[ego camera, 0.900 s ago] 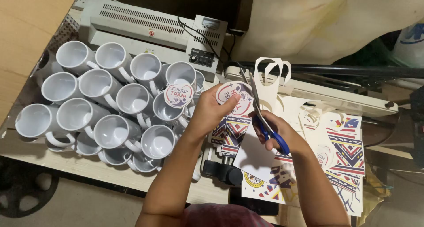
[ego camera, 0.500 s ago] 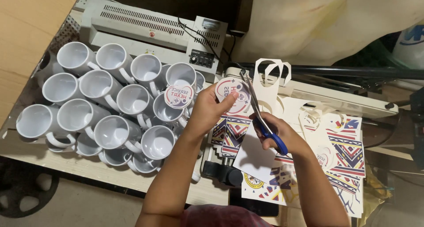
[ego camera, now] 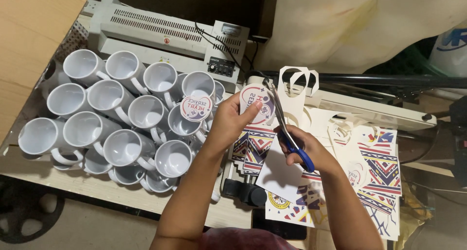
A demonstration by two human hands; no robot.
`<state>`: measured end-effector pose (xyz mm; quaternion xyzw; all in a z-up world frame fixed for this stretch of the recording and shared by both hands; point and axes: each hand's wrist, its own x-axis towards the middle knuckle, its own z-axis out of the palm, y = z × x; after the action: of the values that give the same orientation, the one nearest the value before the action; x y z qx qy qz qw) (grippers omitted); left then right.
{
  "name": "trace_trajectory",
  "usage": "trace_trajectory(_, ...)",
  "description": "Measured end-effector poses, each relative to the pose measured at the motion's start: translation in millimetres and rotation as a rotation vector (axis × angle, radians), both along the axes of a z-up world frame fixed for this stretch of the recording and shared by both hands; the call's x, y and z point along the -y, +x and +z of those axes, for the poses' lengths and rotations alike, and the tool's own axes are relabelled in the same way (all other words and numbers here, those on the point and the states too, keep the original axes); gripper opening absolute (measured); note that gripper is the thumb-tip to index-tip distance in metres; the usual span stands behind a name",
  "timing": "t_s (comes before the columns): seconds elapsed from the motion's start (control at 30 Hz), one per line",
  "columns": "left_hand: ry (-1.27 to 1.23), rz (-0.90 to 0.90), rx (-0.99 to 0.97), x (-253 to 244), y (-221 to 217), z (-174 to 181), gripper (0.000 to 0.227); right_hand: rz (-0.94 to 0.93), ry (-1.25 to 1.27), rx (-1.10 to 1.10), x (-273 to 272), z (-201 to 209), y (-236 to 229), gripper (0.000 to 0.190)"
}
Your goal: The person uses scissors to cut out circular stickers from a sheet of paper. They repeatedly trim the edges of the stickers, which feature a logo, and place the cut pieces on a table next to a stack of white mugs.
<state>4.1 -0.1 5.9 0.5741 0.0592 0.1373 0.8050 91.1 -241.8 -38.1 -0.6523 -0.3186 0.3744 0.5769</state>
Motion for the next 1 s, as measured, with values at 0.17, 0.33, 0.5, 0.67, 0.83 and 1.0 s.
trace_trajectory(0.17, -0.017, -0.075, 0.03, 4, 1, -6, 0.023, -0.002, 0.09, -0.164, -6, 9, -7, 0.114)
trace_trajectory(0.33, -0.006, -0.07, 0.021, 4, 1, 0, 0.024, -0.019, 0.066, -0.149, -9, 16, -10, 0.115)
trace_trajectory(0.5, -0.036, -0.043, -0.028, 4, 1, -3, 0.022, -0.023, 0.018, -0.037, -3, 5, -9, 0.11)
trace_trajectory(0.67, 0.017, -0.094, 0.007, 4, 1, -5, 0.024, -0.004, 0.07, -0.085, -3, 1, -11, 0.104)
trace_trajectory(0.83, 0.054, -0.102, -0.038, 5, 0, -3, 0.025, 0.001, 0.1, -0.117, -3, 2, -14, 0.102)
trace_trajectory(1.0, 0.014, -0.074, -0.043, 0, -2, 1, 0.025, -0.038, 0.003, 0.024, -3, 0, -14, 0.099)
